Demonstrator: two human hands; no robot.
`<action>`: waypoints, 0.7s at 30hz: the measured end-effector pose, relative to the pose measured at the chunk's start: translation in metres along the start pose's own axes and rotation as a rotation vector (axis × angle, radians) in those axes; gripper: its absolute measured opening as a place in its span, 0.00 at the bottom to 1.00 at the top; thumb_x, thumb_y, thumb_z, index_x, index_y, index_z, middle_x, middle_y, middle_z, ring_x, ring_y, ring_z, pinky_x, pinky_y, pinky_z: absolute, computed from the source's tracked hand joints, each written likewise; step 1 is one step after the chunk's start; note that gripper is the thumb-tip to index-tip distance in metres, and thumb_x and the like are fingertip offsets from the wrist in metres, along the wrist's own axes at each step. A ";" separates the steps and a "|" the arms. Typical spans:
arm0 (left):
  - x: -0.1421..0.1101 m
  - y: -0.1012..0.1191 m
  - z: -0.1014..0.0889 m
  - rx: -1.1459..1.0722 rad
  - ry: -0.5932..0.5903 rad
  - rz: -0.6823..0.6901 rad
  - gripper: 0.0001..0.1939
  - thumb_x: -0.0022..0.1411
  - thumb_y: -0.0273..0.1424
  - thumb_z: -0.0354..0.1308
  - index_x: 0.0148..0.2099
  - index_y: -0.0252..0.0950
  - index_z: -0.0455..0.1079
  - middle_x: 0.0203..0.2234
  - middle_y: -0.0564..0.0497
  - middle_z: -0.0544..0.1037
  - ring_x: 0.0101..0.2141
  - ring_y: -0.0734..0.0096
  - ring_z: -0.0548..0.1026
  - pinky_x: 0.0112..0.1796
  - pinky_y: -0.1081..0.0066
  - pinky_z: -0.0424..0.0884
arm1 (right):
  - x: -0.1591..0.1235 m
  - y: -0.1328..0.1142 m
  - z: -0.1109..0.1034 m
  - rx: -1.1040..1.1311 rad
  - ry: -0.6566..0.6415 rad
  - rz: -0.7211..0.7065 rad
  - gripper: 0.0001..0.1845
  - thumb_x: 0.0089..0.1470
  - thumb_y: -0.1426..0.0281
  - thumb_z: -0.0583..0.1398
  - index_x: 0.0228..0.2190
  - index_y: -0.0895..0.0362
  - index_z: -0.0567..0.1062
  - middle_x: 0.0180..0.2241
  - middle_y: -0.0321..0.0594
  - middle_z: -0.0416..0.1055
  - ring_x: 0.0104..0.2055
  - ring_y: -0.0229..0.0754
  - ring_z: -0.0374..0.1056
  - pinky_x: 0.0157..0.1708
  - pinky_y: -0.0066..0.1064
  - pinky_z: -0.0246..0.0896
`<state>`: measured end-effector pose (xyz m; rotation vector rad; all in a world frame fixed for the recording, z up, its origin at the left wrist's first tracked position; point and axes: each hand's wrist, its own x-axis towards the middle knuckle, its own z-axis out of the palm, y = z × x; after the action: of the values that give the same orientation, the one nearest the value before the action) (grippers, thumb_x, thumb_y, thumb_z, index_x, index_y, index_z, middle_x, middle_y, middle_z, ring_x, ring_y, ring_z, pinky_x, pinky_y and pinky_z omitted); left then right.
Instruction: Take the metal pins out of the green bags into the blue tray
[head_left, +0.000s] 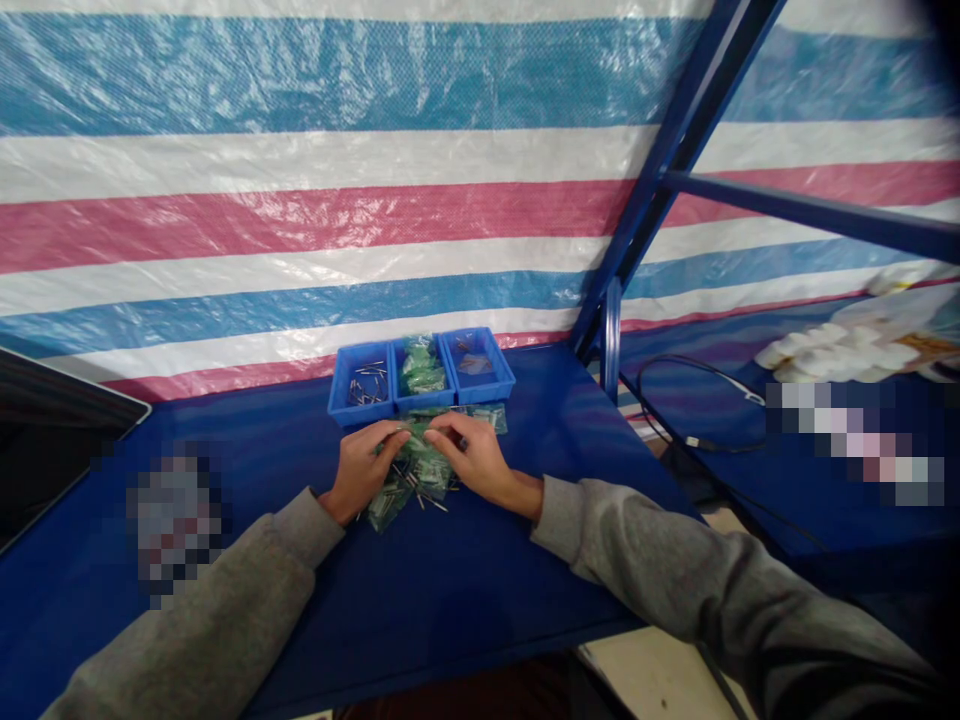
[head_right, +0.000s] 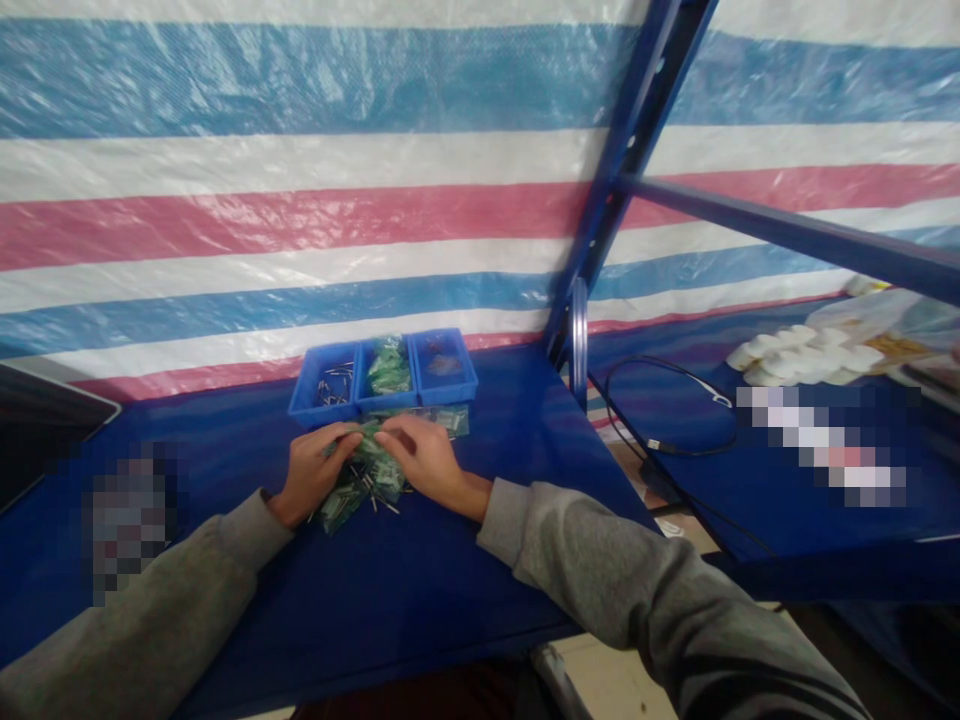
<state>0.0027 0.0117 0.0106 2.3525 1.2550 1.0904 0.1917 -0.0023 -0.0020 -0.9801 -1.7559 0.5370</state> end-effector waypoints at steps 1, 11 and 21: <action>-0.001 -0.001 0.000 -0.002 0.017 -0.018 0.09 0.61 0.34 0.52 0.36 0.36 0.71 0.28 0.52 0.76 0.27 0.74 0.73 0.35 0.73 0.69 | 0.000 0.001 0.000 0.003 -0.021 0.005 0.10 0.56 0.64 0.55 0.33 0.58 0.72 0.23 0.35 0.67 0.24 0.35 0.61 0.28 0.27 0.56; -0.002 -0.002 0.001 -0.059 0.133 0.049 0.09 0.57 0.33 0.58 0.39 0.36 0.72 0.33 0.50 0.78 0.32 0.72 0.75 0.37 0.72 0.71 | 0.000 0.002 0.001 0.038 0.035 0.066 0.11 0.58 0.66 0.53 0.34 0.58 0.73 0.25 0.36 0.70 0.24 0.35 0.64 0.28 0.27 0.59; 0.028 -0.002 -0.017 0.019 0.528 -0.061 0.12 0.57 0.33 0.57 0.42 0.33 0.72 0.33 0.49 0.78 0.28 0.74 0.74 0.32 0.72 0.72 | -0.002 0.001 0.001 0.128 0.024 0.053 0.13 0.59 0.69 0.51 0.46 0.55 0.67 0.33 0.38 0.70 0.28 0.35 0.66 0.31 0.27 0.63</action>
<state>-0.0012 0.0333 0.0356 2.0881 1.4885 1.7578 0.1919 -0.0032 -0.0044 -0.9411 -1.6573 0.6607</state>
